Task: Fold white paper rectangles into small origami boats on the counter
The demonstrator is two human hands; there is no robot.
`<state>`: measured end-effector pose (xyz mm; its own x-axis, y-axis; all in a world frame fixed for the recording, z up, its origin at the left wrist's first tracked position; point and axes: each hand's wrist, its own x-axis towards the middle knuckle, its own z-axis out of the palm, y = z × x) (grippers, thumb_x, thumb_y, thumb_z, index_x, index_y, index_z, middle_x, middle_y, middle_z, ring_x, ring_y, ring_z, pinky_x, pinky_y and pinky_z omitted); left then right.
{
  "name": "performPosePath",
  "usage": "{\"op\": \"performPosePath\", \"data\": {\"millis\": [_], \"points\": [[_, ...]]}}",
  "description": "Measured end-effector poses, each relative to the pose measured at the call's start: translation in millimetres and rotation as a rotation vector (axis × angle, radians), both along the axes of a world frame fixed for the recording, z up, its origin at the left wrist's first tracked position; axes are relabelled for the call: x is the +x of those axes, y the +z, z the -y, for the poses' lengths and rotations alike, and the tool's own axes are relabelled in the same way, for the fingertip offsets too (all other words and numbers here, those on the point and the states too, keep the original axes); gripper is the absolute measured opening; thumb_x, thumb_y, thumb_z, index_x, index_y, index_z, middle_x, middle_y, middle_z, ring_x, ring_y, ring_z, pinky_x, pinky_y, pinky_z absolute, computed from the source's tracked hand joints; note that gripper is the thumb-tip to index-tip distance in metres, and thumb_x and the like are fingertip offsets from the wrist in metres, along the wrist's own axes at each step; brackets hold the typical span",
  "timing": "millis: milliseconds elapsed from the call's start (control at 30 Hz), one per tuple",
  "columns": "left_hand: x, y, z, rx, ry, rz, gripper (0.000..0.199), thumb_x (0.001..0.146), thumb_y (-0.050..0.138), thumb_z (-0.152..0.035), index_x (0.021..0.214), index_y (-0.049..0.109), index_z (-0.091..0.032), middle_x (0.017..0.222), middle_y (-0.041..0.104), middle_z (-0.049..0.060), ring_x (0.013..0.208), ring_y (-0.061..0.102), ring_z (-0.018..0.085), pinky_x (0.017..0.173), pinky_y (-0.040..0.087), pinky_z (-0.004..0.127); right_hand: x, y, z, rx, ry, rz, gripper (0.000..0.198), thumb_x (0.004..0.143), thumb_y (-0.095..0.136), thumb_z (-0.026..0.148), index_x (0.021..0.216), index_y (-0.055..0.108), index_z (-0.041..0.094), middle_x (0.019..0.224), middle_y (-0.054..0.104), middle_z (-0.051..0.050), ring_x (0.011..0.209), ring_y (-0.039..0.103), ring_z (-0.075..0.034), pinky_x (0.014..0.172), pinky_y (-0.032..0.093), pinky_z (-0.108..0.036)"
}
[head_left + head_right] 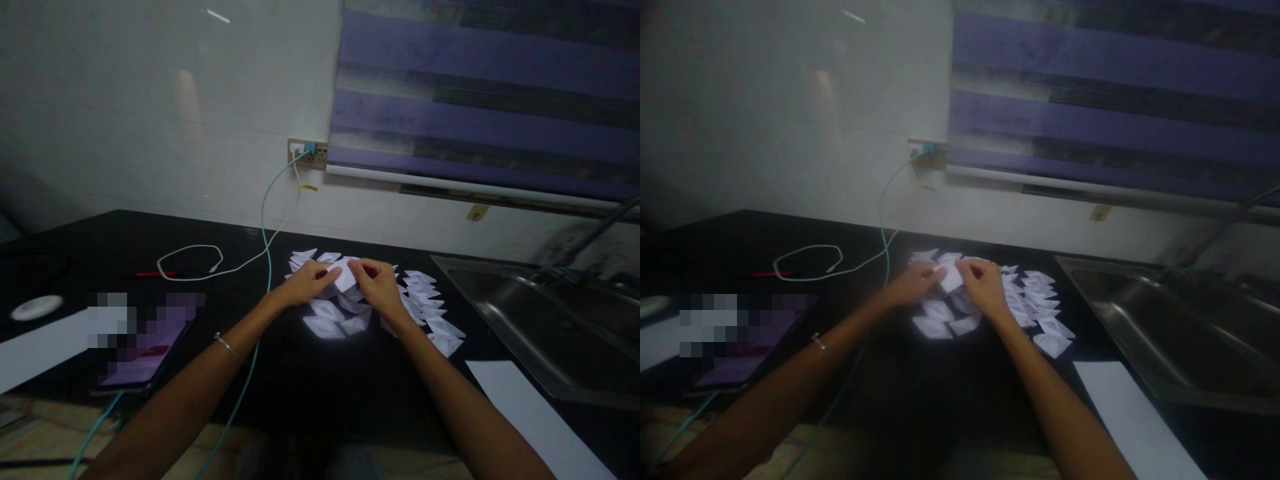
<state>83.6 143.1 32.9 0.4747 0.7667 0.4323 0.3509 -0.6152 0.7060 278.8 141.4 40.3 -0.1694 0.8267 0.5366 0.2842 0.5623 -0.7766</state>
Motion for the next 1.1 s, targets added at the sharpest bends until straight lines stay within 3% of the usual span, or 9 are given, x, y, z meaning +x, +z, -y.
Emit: {"op": "performPosePath", "data": {"millis": [133,333,433,667,900,1033,1100], "points": [[1.6,-2.0,0.8,-0.228,-0.108,0.130,0.039,0.090,0.056,-0.050,0.077,0.061,-0.014,0.057,0.055,-0.002,0.050,0.050,0.009,0.049,0.037,0.021,-3.7,1.0,5.3,-0.008,-0.047,-0.050,0.037,0.085,0.064,0.048,0.068,0.068,0.015,0.055,0.057,0.000,0.048,0.051,-0.013,0.045,0.036,-0.024],[2.3,-0.1,2.8,-0.366,-0.215,0.162,0.040,0.089,0.059,-0.049,0.074,0.064,-0.012,0.051,0.055,-0.002,0.044,0.047,0.006,0.045,0.035,0.019,-3.7,7.1,9.5,0.016,-0.026,-0.116,0.036,0.086,0.064,0.042,0.061,0.061,0.016,0.052,0.051,0.002,0.047,0.046,-0.011,0.044,0.033,-0.023],[4.2,3.9,8.0,-0.360,-0.248,0.113,0.037,0.090,0.060,-0.043,0.073,0.066,-0.011,0.051,0.055,-0.001,0.045,0.049,0.006,0.046,0.036,0.018,-2.6,7.0,8.1,0.053,-0.001,-0.094,0.036,0.086,0.062,0.039,0.058,0.056,0.016,0.054,0.047,0.003,0.051,0.044,-0.010,0.048,0.032,-0.023],[2.6,7.0,9.0,-0.336,-0.303,0.095,0.039,0.092,0.056,-0.038,0.064,0.064,-0.012,0.049,0.055,-0.001,0.045,0.050,0.007,0.046,0.037,0.018,-2.0,5.6,3.7,0.014,0.077,-0.149,0.021,0.081,0.063,0.033,0.068,0.065,0.016,0.065,0.056,0.001,0.059,0.046,-0.012,0.054,0.035,-0.024],[7.1,9.2,14.1,-0.312,-0.278,0.067,0.035,0.090,0.059,-0.037,0.066,0.063,-0.012,0.051,0.055,-0.001,0.046,0.049,0.007,0.046,0.037,0.018,-4.6,-5.8,-2.7,-0.065,0.038,-0.321,0.018,0.075,0.058,0.022,0.057,0.055,0.018,0.057,0.044,0.003,0.053,0.035,-0.010,0.049,0.028,-0.024],[11.0,6.6,14.5,-0.320,-0.244,0.147,0.034,0.092,0.056,-0.038,0.068,0.061,-0.013,0.052,0.055,-0.002,0.046,0.050,0.007,0.047,0.039,0.018,-3.4,-5.7,-5.5,-0.067,0.032,-0.316,0.019,0.079,0.060,0.026,0.062,0.056,0.018,0.060,0.046,0.003,0.054,0.040,-0.010,0.048,0.032,-0.023],[11.0,4.4,11.0,-0.321,-0.209,0.213,0.037,0.092,0.055,-0.041,0.068,0.060,-0.013,0.050,0.054,-0.002,0.046,0.051,0.007,0.047,0.039,0.018,-1.9,-1.9,-4.8,-0.064,0.052,-0.272,0.017,0.083,0.061,0.034,0.075,0.061,0.019,0.067,0.052,0.001,0.057,0.045,-0.011,0.049,0.038,-0.023]]}}
